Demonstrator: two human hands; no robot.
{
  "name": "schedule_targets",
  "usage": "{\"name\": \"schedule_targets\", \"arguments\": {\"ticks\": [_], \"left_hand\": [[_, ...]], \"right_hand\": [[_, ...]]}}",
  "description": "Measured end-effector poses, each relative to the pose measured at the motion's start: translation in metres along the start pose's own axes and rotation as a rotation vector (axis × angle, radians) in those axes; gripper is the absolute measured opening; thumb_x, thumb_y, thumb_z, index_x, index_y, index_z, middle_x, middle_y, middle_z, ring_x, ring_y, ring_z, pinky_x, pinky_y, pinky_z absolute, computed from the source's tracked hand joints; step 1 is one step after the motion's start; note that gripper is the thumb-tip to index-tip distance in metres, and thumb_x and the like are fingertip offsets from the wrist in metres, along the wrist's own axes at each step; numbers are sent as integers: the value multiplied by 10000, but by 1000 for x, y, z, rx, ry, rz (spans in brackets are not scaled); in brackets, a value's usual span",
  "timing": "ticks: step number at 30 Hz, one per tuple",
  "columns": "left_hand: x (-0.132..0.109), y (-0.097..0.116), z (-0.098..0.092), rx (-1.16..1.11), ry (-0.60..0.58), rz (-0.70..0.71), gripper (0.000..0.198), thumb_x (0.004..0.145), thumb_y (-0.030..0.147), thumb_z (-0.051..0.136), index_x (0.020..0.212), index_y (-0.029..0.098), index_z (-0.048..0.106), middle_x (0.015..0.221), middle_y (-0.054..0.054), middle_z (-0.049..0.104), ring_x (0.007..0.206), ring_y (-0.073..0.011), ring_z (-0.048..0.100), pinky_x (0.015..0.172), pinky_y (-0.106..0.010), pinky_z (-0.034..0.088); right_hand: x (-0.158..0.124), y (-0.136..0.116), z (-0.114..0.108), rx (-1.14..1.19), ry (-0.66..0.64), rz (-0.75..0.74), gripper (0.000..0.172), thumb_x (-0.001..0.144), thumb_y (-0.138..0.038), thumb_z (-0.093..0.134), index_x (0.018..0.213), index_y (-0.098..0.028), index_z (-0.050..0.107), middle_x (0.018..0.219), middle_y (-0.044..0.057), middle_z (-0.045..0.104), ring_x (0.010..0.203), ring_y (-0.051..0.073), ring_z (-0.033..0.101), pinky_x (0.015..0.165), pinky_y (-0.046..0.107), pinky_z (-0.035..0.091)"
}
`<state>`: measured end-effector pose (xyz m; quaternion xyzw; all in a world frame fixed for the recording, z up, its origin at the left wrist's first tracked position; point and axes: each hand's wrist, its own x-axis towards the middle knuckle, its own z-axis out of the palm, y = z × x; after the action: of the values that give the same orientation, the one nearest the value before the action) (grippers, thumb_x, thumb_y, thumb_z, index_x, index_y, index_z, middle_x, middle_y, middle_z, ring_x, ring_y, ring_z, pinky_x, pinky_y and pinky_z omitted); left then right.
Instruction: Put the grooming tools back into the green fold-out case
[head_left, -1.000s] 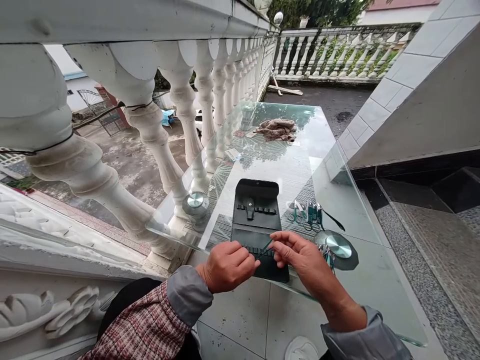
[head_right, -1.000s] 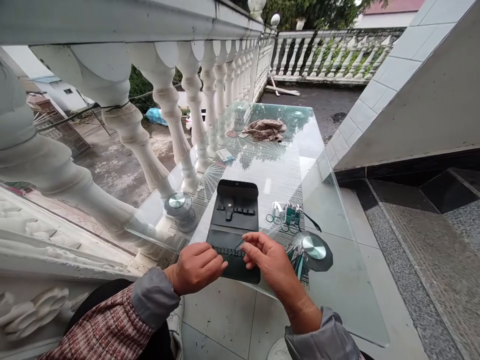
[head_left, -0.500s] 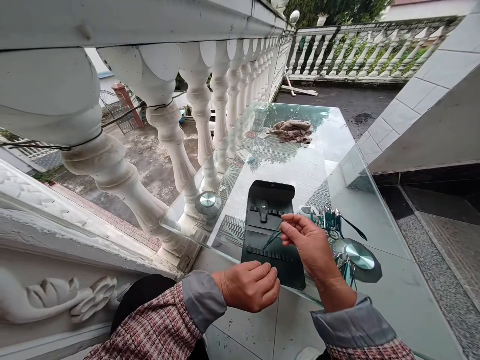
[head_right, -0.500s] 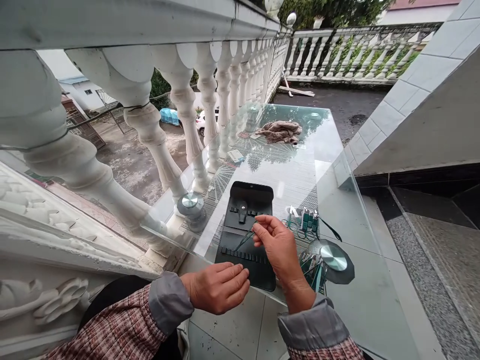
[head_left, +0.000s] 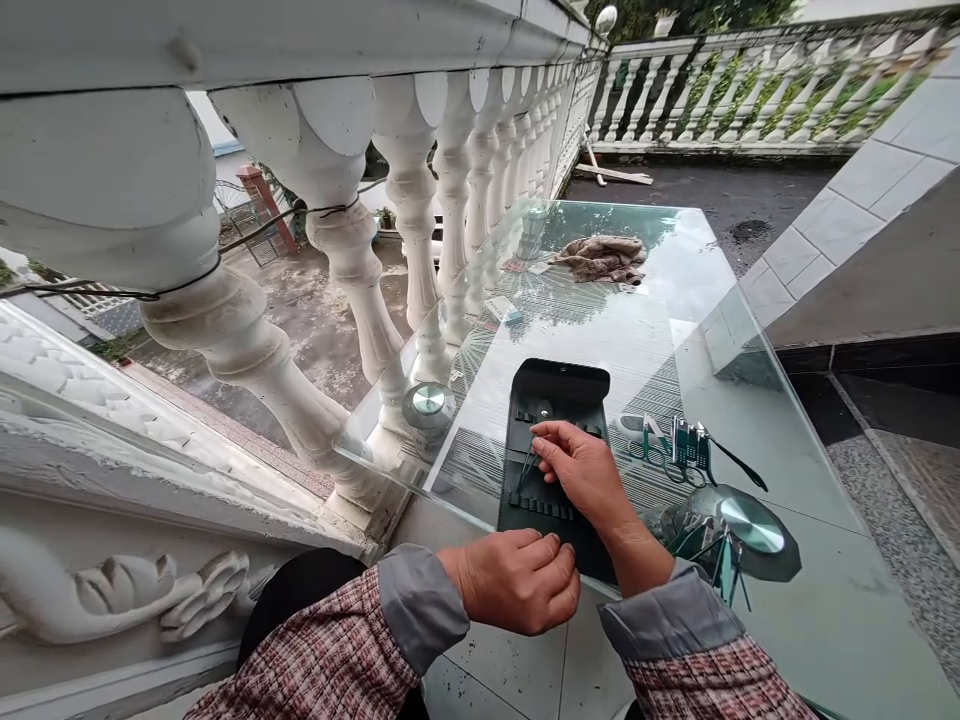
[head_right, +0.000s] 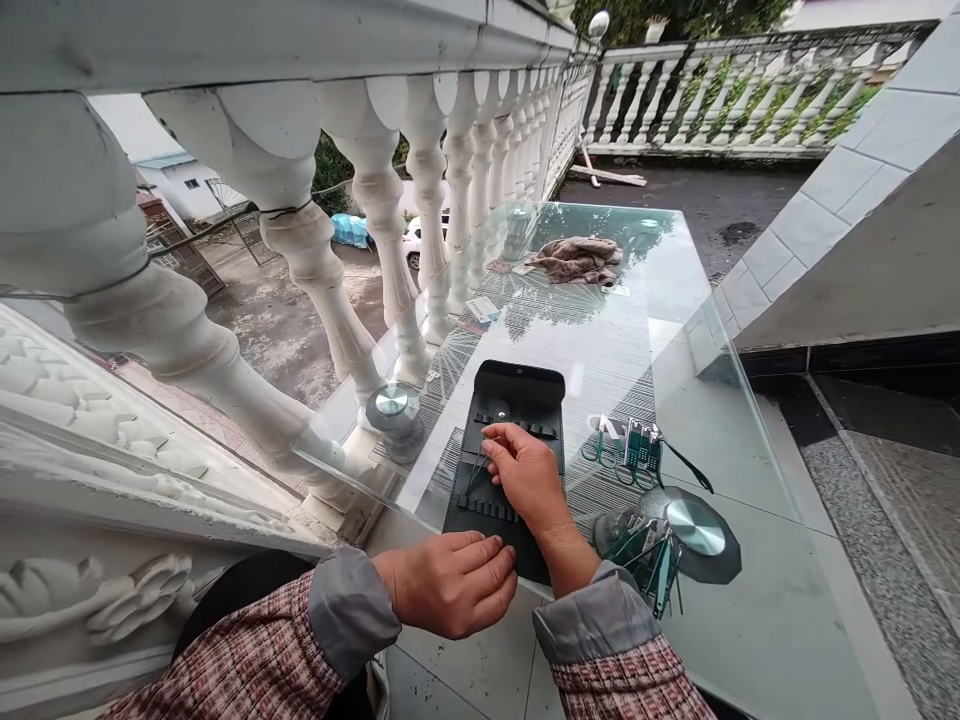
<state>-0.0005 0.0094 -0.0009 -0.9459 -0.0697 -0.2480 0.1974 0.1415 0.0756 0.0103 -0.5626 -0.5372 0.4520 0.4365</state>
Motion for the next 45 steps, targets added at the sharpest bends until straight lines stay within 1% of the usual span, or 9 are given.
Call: {"name": "schedule_targets", "arguments": {"ticks": [4, 8, 12, 19, 22, 27, 36, 39, 45], "left_hand": [[-1, 1, 0, -3, 4, -10, 200, 873, 209, 450, 886, 108, 623, 961, -123, 669, 889, -185, 635, 699, -273, 539], [-1, 3, 2, 1, 13, -16, 208, 873, 218, 450, 885, 105, 624, 954, -124, 669, 887, -188, 633, 703, -277, 536], [-1, 2, 1, -2, -3, -15, 206, 876, 216, 446, 887, 112, 623, 951, -120, 669, 890, -180, 630, 713, -269, 531], [-1, 1, 0, -14, -34, -7, 214, 888, 214, 431, 900, 117, 622, 952, -117, 669, 892, -172, 626, 727, -274, 530], [-1, 1, 0, -17, -35, -10, 210, 885, 209, 435, 899, 114, 622, 949, -117, 668, 894, -175, 626, 728, -277, 531], [-1, 2, 1, -4, 20, -16, 201, 869, 213, 458, 885, 103, 626, 945, -123, 669, 912, -196, 626, 712, -281, 530], [-2, 3, 1, 5, -7, -19, 191, 875, 206, 448, 901, 116, 616, 968, -115, 666, 908, -188, 627, 708, -272, 525], [-2, 3, 2, 2, -12, -18, 191, 872, 204, 455, 907, 106, 616, 970, -121, 663, 911, -193, 627, 716, -277, 524], [-2, 2, 1, -35, -85, -5, 194, 895, 225, 444, 920, 115, 603, 980, -125, 653, 881, -166, 624, 737, -273, 522]], "right_hand": [[-1, 2, 0, -189, -12, -73, 248, 752, -346, 517, 911, -200, 641, 737, 15, 625, 561, 127, 543, 527, 274, 466], [-4, 1, 3, -391, -17, -309, 194, 798, -303, 486, 830, -211, 654, 851, 47, 646, 795, 180, 588, 754, 338, 464], [-8, 0, 5, -510, -100, -394, 192, 837, -254, 461, 793, -205, 641, 833, 53, 625, 805, 179, 572, 767, 330, 454], [-10, 2, 7, -593, -169, -497, 266, 844, -177, 431, 1029, -222, 617, 1044, 61, 590, 957, 182, 540, 858, 334, 434], [-10, 2, 7, -602, -203, -496, 228, 845, -177, 429, 952, -220, 625, 1006, 54, 606, 947, 189, 536, 859, 344, 426], [-8, 1, 1, -505, -182, -416, 148, 827, -214, 460, 825, -216, 608, 862, 35, 624, 831, 177, 551, 792, 331, 434], [-6, -6, -4, -370, -228, -178, 141, 771, -259, 500, 810, -214, 629, 837, 10, 667, 796, 166, 587, 757, 297, 428], [-7, -5, 1, -384, -187, -186, 136, 773, -269, 509, 801, -211, 629, 846, 18, 665, 801, 171, 589, 758, 305, 431], [-11, -1, 10, -552, -105, -335, 140, 804, -226, 489, 776, -209, 625, 832, 42, 615, 800, 180, 562, 756, 325, 428]]}}
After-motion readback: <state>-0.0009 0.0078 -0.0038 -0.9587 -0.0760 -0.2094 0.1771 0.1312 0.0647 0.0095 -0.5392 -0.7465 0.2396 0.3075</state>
